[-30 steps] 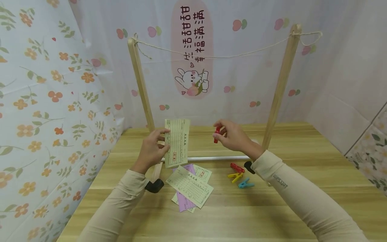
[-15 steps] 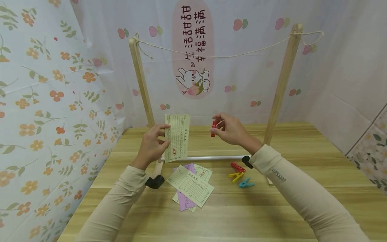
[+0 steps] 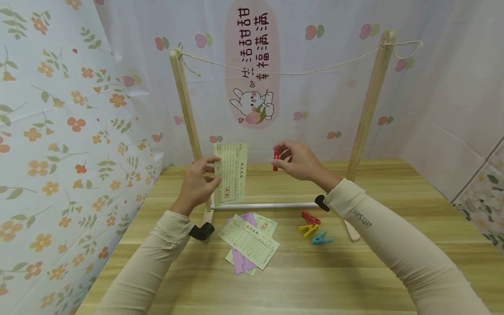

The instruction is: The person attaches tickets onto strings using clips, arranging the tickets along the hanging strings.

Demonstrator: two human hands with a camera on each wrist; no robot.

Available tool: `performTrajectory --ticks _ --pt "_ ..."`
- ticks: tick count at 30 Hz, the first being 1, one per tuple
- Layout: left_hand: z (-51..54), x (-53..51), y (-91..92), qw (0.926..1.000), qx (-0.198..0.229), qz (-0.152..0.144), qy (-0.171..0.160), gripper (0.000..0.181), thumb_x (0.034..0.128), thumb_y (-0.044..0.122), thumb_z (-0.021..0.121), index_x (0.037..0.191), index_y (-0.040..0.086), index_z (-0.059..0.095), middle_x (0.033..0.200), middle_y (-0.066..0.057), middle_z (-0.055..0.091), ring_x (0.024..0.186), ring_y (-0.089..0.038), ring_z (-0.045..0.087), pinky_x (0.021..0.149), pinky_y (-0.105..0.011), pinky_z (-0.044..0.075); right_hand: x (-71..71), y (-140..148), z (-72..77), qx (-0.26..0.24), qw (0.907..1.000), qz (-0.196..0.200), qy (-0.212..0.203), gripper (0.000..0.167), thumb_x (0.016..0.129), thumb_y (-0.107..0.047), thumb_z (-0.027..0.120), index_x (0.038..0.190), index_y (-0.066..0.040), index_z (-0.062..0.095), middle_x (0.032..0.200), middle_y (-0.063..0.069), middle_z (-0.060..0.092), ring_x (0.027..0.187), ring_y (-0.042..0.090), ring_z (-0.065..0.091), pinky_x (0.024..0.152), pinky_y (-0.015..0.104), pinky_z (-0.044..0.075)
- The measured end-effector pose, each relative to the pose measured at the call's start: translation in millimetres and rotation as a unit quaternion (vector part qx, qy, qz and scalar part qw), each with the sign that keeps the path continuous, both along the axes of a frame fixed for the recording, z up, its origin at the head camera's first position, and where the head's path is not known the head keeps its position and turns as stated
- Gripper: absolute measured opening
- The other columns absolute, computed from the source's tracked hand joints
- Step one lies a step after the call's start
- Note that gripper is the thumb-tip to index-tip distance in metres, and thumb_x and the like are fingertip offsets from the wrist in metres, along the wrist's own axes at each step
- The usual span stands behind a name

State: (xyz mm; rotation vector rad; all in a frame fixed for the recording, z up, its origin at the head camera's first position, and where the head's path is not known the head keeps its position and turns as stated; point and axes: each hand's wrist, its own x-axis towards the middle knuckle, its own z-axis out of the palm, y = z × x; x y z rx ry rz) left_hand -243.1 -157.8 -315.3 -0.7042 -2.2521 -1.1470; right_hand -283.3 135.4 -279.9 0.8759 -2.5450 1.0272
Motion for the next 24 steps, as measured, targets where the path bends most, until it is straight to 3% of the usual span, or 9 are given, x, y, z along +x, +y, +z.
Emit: performTrajectory --ticks 10,24 --pt "11.3 -0.5 0.2 0.9999 0.005 0.005 -0.015 0.047 0.0766 -0.015 0.068 0.121 -0.005 0.057 0.114 -0.021 0.059 0.091 -0.034 0.064 0.068 -0.038 0.059 -4.0 -5 15.9 -0.010 0.9999 0.006 0.008 0.034 0.089 -0.014 0.071 0.116 0.004 0.059 0.101 0.014 0.066 0.087 0.025 0.066 0.075 0.038 0.056" --pt "19.9 -7.9 3.1 0.9998 -0.010 0.018 0.004 0.046 0.0776 -0.011 0.069 0.122 -0.004 0.057 0.117 -0.021 0.060 0.092 -0.033 0.064 0.068 -0.041 0.059 -5.3 -11 38.5 0.007 0.9999 0.006 0.015 0.034 0.091 -0.014 0.067 0.118 0.005 0.058 0.102 0.015 0.066 0.090 0.028 0.067 0.079 0.039 0.056"
